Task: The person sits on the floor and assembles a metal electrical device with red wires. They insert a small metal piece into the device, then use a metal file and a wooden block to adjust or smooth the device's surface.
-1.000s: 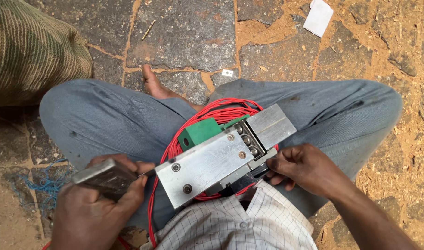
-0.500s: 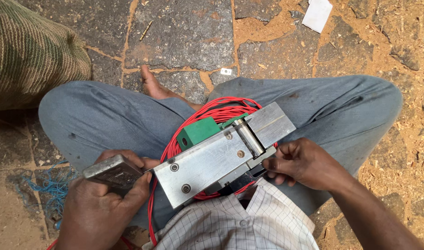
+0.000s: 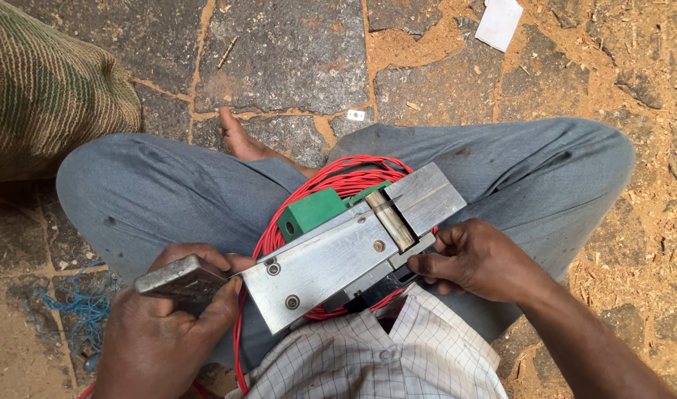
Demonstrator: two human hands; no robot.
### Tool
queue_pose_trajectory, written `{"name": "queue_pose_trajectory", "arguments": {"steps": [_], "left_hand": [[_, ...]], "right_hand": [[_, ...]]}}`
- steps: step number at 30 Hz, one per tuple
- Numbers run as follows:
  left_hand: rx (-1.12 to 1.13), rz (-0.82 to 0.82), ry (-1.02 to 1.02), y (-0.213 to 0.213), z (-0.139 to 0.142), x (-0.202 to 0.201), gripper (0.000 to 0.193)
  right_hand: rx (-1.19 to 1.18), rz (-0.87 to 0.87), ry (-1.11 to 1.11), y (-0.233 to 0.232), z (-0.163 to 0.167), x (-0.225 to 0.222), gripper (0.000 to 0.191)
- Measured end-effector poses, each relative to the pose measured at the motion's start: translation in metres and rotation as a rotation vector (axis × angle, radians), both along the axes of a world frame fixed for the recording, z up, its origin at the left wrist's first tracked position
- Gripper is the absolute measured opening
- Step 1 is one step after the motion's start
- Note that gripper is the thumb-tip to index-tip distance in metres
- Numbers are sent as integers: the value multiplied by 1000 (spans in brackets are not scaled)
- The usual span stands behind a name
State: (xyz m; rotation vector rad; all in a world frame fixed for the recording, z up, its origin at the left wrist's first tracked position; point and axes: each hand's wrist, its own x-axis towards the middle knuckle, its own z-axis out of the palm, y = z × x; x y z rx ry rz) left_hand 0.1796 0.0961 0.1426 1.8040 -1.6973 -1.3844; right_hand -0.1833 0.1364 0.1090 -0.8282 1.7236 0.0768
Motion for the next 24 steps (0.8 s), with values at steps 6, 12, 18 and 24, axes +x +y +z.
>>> {"name": "queue_pose_trajectory", "arguments": {"steps": [6,12,18,24], "left_hand": [[-115,-173,-44,13,-8,19,22],[-383,-454,-118,33,-22,28,17],[31,-259,-140,39,-21,23,26],[-94,-197,33,23,-1,2,20]], "right_hand": [[-21,-128,-173,7,-14,-13,32],[-16,-91,-126,3,-14,-10,36],[35,22,37,7,-15,-8,40],[-27,-122,-83,6,2,-5,37]]}}
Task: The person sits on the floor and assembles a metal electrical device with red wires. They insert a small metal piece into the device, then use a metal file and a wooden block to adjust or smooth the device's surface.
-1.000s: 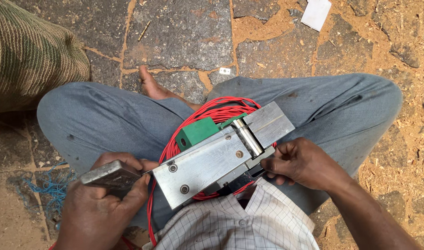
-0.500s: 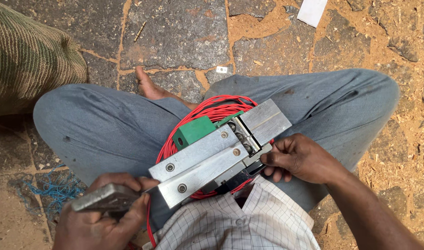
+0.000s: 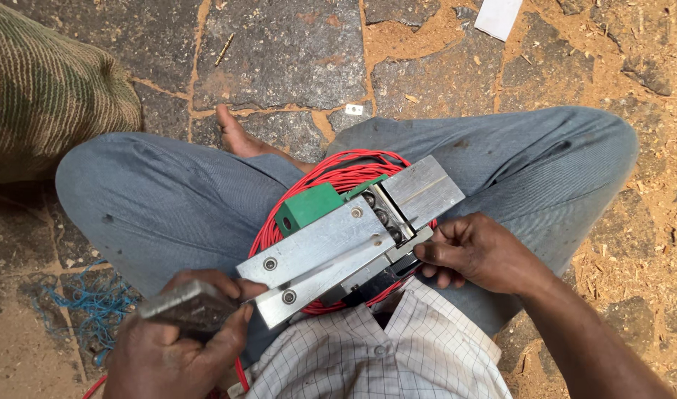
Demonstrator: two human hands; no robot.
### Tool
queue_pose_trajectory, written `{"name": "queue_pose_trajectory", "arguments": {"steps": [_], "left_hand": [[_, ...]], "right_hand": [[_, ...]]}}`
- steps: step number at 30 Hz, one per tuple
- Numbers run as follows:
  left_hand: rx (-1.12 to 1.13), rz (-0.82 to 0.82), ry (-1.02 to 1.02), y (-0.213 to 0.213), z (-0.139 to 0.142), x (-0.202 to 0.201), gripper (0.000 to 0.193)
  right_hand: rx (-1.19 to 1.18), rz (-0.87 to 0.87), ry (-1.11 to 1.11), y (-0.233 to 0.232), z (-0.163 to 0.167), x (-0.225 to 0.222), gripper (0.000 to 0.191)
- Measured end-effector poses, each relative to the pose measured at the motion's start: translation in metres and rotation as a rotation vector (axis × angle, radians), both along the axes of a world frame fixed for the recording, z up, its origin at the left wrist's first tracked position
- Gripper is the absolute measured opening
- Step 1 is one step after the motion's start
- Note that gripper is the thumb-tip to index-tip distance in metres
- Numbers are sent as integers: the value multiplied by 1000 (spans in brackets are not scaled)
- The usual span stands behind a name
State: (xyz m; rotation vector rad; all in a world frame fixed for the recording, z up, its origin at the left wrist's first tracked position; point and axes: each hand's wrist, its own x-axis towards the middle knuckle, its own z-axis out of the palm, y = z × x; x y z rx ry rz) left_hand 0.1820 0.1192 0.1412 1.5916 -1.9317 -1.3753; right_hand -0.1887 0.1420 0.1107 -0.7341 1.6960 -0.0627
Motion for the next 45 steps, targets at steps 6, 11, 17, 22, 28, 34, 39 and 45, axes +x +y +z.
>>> {"name": "queue_pose_trajectory", "arguments": {"steps": [6,11,17,22,28,34,39,45], "left_hand": [[-330,-214,51,-43,61,-58,43],[-351,-422,402,-87,85,-125,39],[-148,-367,14,-136,5,-151,30],[-116,-455,107,-119,-76,-150,20],[-44,-440,59,-117,-93,-151,18],[38,-422,22,-116,-92,-150,16],[12,-380,115,-117,-100,-149,17],[135,-394,75,-118,-98,-151,20]], "right_hand": [[-1182,325,425,-25,53,13,59],[-344,-848,-343,-43,35,13,28],[-1184,-669,-702,13,-5,1,24],[-1192,-774,-789,25,-20,13,28],[-1177,-690,-680,18,-18,22,38],[-1363,-595,-681,28,-26,31,37],[-1432,-624,-592,58,-34,38,34],[-1451,-583,-542,75,-31,43,34]]}}
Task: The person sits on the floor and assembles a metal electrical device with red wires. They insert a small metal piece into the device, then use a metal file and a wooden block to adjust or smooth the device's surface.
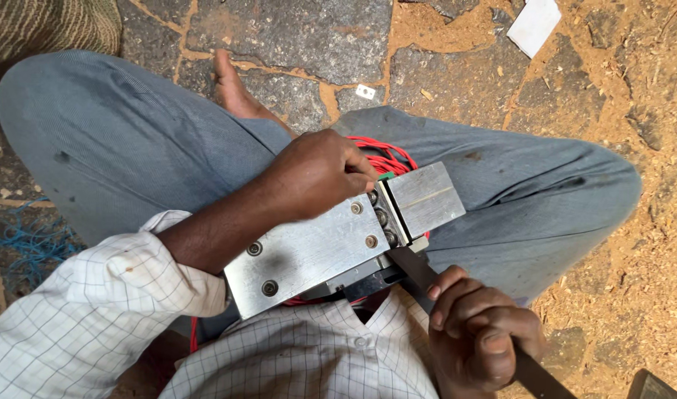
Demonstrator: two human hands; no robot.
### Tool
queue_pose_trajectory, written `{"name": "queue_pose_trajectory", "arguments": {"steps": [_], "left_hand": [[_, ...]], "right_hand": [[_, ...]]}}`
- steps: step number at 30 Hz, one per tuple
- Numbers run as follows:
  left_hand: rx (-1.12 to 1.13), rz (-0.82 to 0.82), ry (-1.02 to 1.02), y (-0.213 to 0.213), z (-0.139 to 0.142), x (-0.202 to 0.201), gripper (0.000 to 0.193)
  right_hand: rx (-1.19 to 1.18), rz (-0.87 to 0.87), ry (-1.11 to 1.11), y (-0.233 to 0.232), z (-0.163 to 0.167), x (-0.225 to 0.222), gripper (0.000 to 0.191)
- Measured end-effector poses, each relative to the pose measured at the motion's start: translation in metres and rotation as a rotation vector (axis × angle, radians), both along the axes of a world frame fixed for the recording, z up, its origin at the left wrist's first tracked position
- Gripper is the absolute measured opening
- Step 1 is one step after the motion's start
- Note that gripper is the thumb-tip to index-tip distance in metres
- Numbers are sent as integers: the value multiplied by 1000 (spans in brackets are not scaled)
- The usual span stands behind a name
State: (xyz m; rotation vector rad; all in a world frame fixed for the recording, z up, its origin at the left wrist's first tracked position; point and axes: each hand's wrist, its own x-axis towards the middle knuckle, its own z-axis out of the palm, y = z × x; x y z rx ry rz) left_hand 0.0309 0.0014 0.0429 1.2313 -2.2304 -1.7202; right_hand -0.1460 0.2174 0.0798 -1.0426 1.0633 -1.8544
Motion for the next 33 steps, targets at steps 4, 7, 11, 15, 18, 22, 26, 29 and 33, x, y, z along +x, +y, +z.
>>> {"name": "queue_pose_trajectory", "arguments": {"steps": [4,7,11,15,18,22,26,29,33], "left_hand": [[13,4,-1,0,4,-1,20],[70,4,-45,2,6,-1,21],[-35,24,74,1,7,2,20],[25,3,36,0,7,0,19],[36,-21,2,1,8,-3,20],[3,-44,-30,2,9,-3,21],[0,-18,-11,3,6,-1,21],[-11,5,38,3,4,1,20],[6,-2,44,2,5,-1,20]], "right_hand": [[106,71,-89,-23,12,-15,32],[214,116,-81,-40,10,-30,31],[106,121,-163,-18,-9,-27,41],[-12,103,122,17,-19,-9,46],[-51,65,260,17,-8,-4,43],[133,114,-11,-15,19,-19,38],[185,183,-21,-32,19,-28,32],[97,149,-59,-16,6,-22,36],[8,152,164,4,-1,-10,32]]}}
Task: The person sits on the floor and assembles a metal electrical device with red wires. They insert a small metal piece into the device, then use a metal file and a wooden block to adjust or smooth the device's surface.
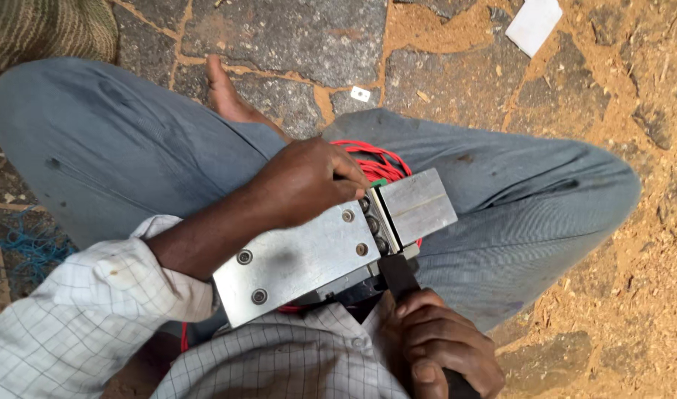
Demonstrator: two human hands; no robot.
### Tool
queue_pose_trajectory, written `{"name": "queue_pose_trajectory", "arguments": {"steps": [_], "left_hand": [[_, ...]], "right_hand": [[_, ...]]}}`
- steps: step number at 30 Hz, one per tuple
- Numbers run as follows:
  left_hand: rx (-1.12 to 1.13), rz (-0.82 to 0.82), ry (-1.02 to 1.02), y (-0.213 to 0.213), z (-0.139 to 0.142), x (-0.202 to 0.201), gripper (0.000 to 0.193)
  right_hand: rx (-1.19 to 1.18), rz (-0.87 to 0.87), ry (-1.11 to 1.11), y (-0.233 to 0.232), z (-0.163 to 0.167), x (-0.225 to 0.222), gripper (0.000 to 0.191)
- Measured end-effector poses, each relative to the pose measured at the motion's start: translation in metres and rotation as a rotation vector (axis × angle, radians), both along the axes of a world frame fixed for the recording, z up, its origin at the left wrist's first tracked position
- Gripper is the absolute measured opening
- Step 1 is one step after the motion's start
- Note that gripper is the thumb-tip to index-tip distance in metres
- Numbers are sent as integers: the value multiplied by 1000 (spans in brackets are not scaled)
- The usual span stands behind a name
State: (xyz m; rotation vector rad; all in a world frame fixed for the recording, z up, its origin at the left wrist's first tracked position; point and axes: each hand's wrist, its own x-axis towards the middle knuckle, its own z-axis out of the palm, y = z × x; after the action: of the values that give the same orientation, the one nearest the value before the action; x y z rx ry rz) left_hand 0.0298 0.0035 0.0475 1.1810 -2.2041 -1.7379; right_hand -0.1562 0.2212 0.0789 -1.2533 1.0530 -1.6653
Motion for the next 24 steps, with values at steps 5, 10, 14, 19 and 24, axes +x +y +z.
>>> {"name": "queue_pose_trajectory", "arguments": {"steps": [5,10,14,19,24], "left_hand": [[7,-17,-33,1,4,-1,20],[7,-4,-39,1,5,1,21],[16,17,-37,-1,3,1,20],[28,16,-54,-1,3,-3,19],[5,14,-94,0,6,-5,20]], "right_hand": [[81,-63,-151,-10,21,-3,29],[219,23,-69,-31,21,-18,33],[91,-22,-157,-21,1,-13,31],[-49,-133,-155,-4,-6,6,30],[-109,95,80,-24,8,1,32]]}}
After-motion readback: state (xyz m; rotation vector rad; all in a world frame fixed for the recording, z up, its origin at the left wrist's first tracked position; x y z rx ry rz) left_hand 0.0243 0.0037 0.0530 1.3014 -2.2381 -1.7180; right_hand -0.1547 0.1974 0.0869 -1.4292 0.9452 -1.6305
